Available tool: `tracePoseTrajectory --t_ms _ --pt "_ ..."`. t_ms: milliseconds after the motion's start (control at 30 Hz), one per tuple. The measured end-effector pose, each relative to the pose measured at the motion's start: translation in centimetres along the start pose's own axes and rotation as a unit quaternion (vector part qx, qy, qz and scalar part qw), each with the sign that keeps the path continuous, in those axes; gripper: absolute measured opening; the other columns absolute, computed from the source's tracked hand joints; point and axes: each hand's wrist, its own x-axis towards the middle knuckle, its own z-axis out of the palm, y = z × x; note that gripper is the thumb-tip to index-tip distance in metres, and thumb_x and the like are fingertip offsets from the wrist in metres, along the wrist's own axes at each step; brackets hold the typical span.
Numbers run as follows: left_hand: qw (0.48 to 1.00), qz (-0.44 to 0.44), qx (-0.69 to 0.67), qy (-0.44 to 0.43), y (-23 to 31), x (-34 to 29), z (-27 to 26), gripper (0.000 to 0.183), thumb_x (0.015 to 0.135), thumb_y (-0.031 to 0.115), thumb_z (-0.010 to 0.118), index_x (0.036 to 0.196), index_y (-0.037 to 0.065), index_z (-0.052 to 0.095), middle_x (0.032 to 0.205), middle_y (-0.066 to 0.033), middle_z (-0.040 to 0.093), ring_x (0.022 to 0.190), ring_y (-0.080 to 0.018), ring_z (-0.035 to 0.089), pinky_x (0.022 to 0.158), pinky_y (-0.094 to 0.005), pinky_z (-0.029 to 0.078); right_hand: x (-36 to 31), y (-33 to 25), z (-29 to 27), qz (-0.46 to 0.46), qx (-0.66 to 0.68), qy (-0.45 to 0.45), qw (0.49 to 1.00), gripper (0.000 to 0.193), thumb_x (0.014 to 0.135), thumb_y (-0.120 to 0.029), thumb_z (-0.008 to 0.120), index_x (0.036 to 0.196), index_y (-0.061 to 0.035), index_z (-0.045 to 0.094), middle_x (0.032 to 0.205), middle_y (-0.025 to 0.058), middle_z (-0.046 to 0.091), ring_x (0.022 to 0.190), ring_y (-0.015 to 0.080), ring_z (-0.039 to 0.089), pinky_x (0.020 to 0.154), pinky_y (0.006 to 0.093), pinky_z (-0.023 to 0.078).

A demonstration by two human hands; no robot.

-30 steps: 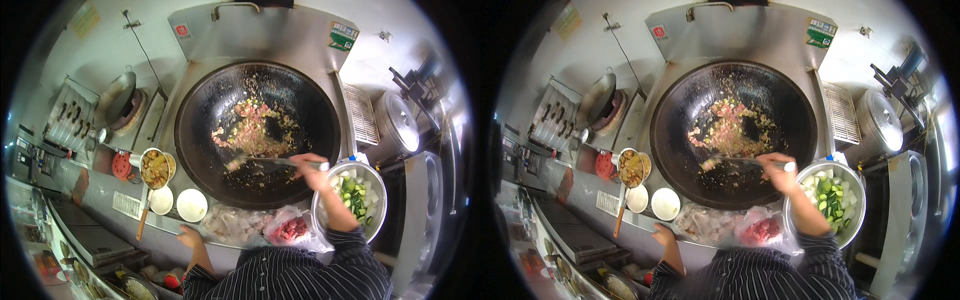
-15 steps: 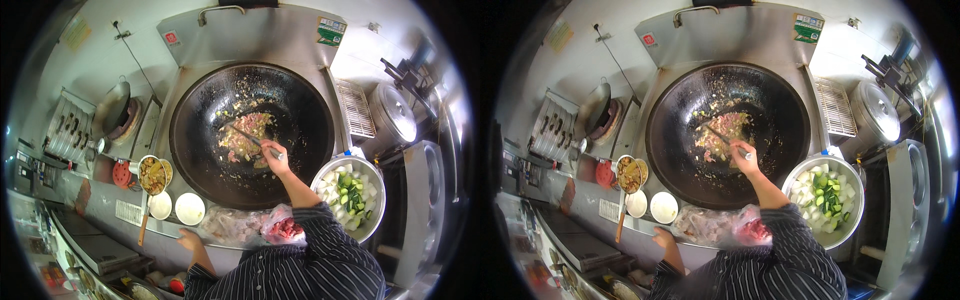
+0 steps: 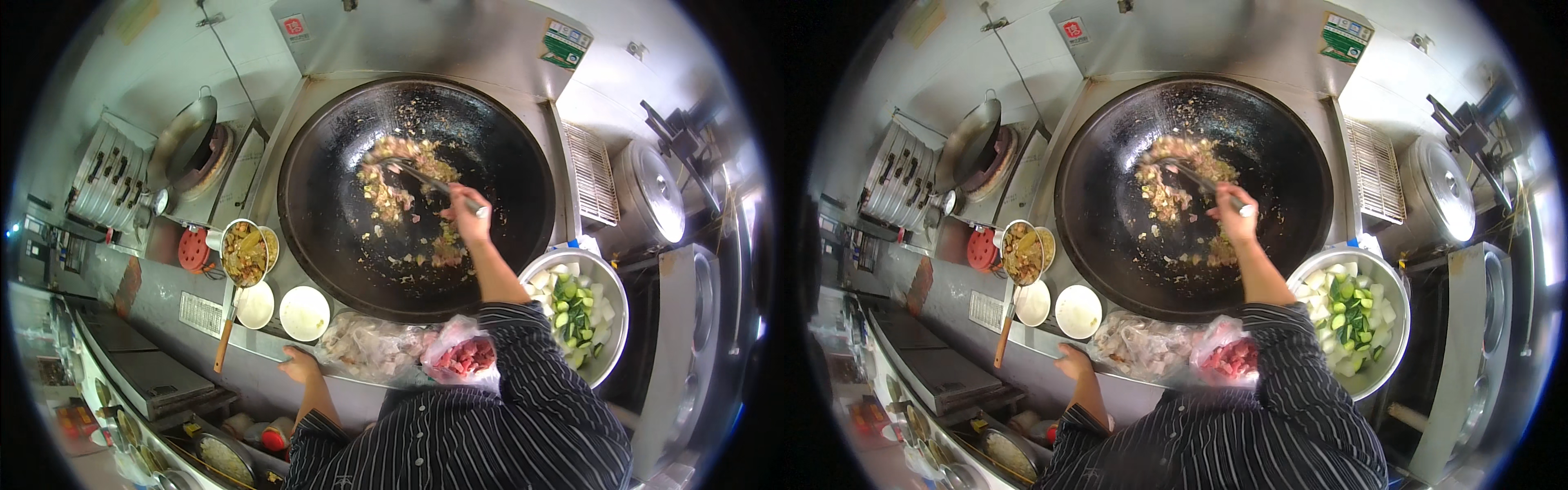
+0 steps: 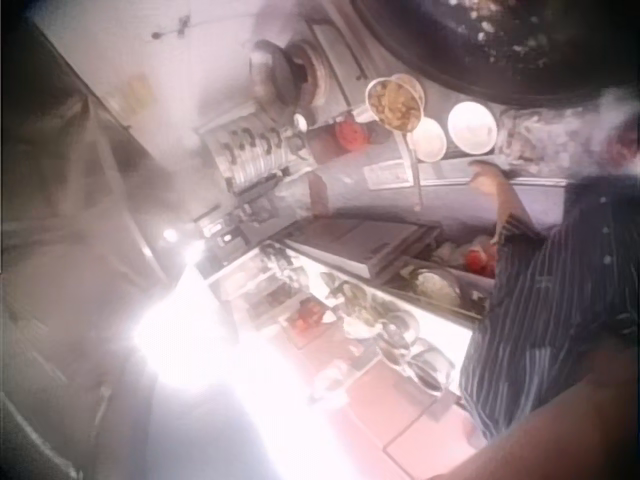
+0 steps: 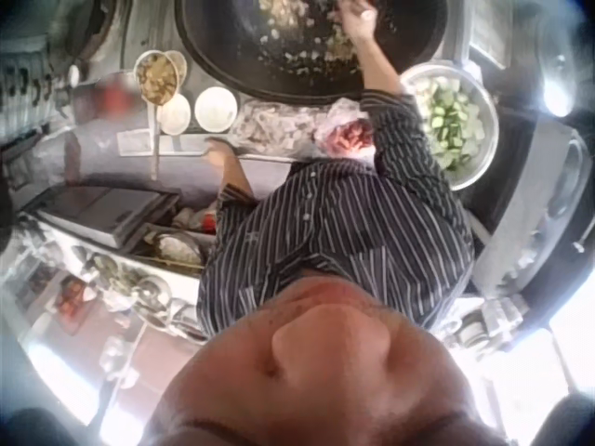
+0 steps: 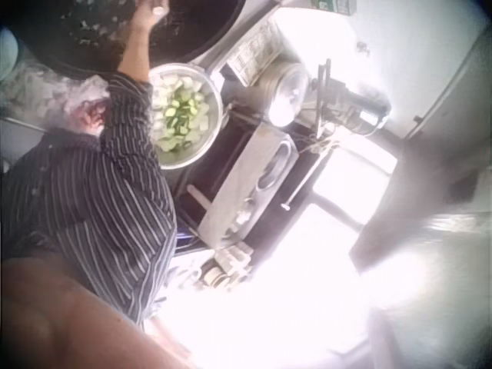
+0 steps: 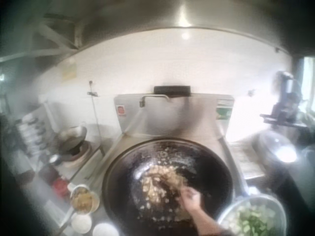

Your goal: The person stir-fries minced meat in a large wok using a metal spatula. They add the meat from a plastic bag and continuously stir the contents over high heat in a commercial kitchen.

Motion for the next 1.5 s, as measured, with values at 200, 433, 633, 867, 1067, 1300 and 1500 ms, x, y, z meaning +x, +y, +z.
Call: tracePoseTrajectory --t_ms 200,433,633,867,1067,1300,1500 --pt "1.0 -0.004 0.004 -0.001 -1.0 0.3 0.5 0.081 0.095 0.061 0.049 0.125 -0.013 0.048 0.117 -0.0363 0.062 0.106 -0.0511 0.062 0.092 -0.0547 0.049 -8.4 -6.1 -5.7 -0.006 -0.106 -0.149 0.983 0.017 0.095 -0.013 0.07 0.104 0.0022 0.072 0.091 0.0079 0.072 0.074 0.0111 0.069 0.067 0.0268 0.059" --pt "1.0 0.005 -0.011 0.011 -1.1 0.8 0.8 0.082 0.096 0.059 0.05 0.129 -0.015 0.046 0.118 -0.0365 0.062 0.108 -0.0507 0.061 0.092 -0.0544 0.049 1.4 -7.6 -7.5 -0.074 -0.217 -0.076 0.971 0.021 0.098 -0.017 0.067 0.104 0.0025 0.072 0.094 0.0081 0.073 0.075 0.013 0.069 0.065 0.0242 0.056" --pt "1.0 -0.018 0.015 0.016 -0.1 0.2 0.3 0.08 0.095 0.059 0.05 0.13 -0.013 0.046 0.118 -0.0367 0.061 0.107 -0.0515 0.061 0.09 -0.0553 0.049 2.0 -0.4 0.9 0.001 0.014 -0.016 1.0 0.02 0.098 -0.015 0.066 0.107 0.0022 0.07 0.093 0.0057 0.072 0.072 0.0133 0.069 0.064 0.0257 0.054" --pt "1.0 0.0 0.017 0.02 -1.6 0.7 1.0 0.078 0.096 0.06 0.049 0.125 -0.012 0.05 0.115 -0.0355 0.062 0.105 -0.051 0.062 0.091 -0.0557 0.049 -7.5 -12.0 -10.5 -0.023 -0.139 -0.159 0.977 0.02 0.097 -0.013 0.065 0.104 0.0041 0.072 0.096 0.0102 0.074 0.075 0.0139 0.07 0.069 0.0269 0.058" --pt "1.0 -0.007 -0.006 0.011 -1.2 0.7 1.0 0.084 0.093 0.064 0.048 0.126 -0.013 0.049 0.116 -0.036 0.063 0.107 -0.0506 0.062 0.094 -0.0552 0.048 1.9 -5.1 -7.0 -0.106 -0.152 -0.048 0.982 0.018 0.095 -0.008 0.065 0.109 0.0019 0.071 0.09 0.0053 0.071 0.078 0.0122 0.069 0.07 0.0252 0.054" --pt "0.999 -0.044 -0.01 -0.03 -0.5 0.5 0.2 0.088 0.094 0.061 0.052 0.14 -0.013 0.041 0.128 -0.036 0.057 0.117 -0.0487 0.058 0.099 -0.0526 0.047 -2.5 4.1 -0.6 -0.152 -0.068 -0.101 0.981 0.009 0.094 -0.001 0.066 0.102 -0.0013 0.07 0.102 0.0071 0.072 0.084 0.0116 0.066 0.073 0.0265 0.054" --pt "1.0 -0.007 -0.017 0.009 -1.1 0.7 0.7 0.091 0.092 0.063 0.053 0.14 -0.015 0.043 0.135 -0.0358 0.054 0.123 -0.0473 0.055 0.105 -0.0499 0.044 -8.8 -8.4 -9.7 0.007 -0.053 -0.11 0.992 0.013 0.096 -0.002 0.062 0.103 0.0046 0.07 0.11 0.0151 0.073 0.087 0.0196 0.072 0.082 0.0324 0.06"
